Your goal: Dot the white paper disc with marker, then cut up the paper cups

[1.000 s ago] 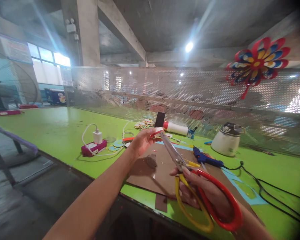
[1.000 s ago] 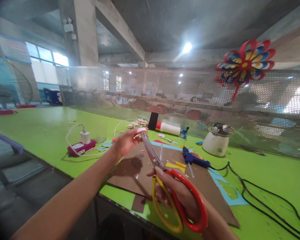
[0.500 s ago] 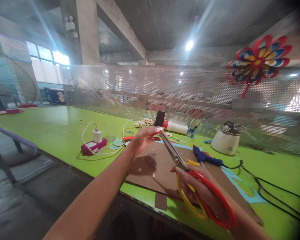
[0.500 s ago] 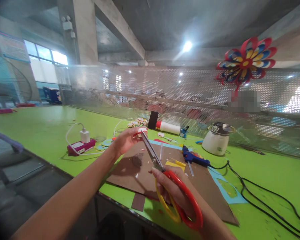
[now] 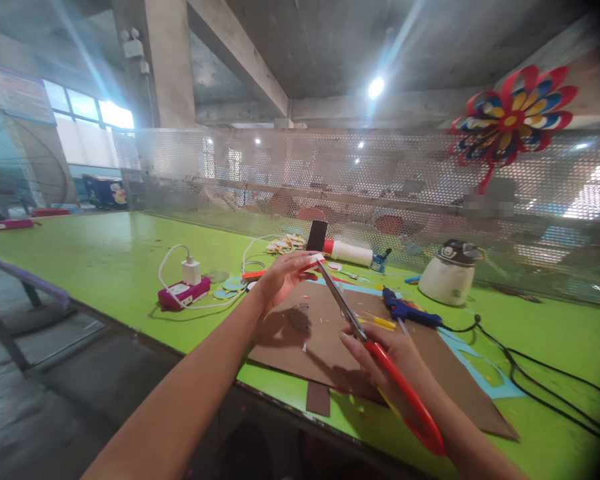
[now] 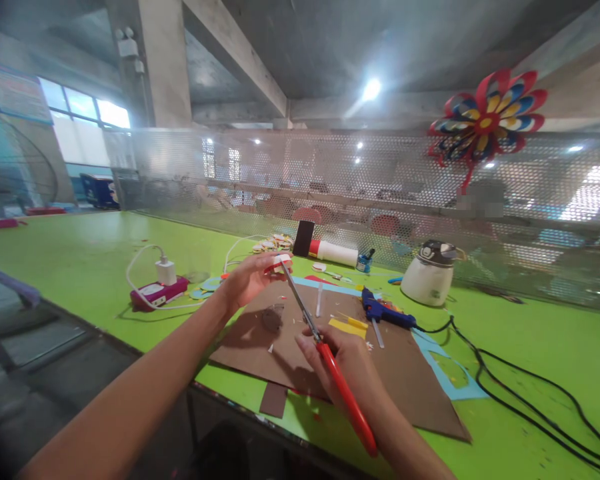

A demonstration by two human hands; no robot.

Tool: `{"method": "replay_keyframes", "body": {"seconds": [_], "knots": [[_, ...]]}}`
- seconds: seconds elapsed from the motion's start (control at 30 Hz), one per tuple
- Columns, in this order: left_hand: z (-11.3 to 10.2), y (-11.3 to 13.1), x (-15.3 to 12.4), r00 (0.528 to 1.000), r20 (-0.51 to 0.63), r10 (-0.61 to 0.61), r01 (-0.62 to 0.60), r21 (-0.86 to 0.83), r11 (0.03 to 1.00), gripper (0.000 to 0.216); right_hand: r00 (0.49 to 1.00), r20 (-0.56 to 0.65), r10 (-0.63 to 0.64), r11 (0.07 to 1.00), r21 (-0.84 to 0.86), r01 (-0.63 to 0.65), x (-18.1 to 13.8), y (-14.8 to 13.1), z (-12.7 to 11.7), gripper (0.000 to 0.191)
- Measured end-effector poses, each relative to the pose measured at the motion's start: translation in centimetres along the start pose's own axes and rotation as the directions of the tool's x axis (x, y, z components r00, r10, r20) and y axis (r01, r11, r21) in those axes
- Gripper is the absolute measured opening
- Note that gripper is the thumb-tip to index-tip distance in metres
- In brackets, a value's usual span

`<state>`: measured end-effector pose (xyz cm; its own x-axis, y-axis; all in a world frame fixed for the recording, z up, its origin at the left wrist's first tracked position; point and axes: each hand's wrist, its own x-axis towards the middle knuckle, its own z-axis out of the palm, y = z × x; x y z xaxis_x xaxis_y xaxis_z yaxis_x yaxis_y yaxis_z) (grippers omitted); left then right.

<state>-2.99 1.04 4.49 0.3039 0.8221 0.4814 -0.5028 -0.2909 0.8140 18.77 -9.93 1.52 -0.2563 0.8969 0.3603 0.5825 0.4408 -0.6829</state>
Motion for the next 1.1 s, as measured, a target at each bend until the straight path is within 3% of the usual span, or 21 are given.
{"method": "replay_keyframes", "body": {"seconds": [0.43, 0.63, 0.8, 1.1], "knots": [[0.2, -0.3, -0.1, 0.999, -0.029, -0.044, 0.042, -0.058, 0.997, 0.034, 0.997, -0.033, -0.064, 0.996, -0.072, 0.062, -0.2, -0.3, 0.1, 0.039], [0.2, -0.2, -0.2, 0.997, -0.032, -0.064, 0.061, -0.078, 0.995, 0.034, 1.0, 0.001, 0.003, 0.999, 0.035, -0.003, -0.2, -0.9, -0.1, 0.04], [0.1, -0.3, -0.1, 0.997, -0.047, -0.058, 0.055, -0.079, 0.995, 0.034, 0.987, 0.143, 0.066, 0.967, 0.236, -0.099, -0.6, -1.5, -0.5, 0.046], [-0.2, -0.9, 0.3, 0.997, -0.075, -0.001, -0.004, -0.058, 0.998, 0.031, 0.983, 0.162, 0.089, 0.951, 0.28, -0.133, -0.8, -1.6, -0.4, 0.048]]}}
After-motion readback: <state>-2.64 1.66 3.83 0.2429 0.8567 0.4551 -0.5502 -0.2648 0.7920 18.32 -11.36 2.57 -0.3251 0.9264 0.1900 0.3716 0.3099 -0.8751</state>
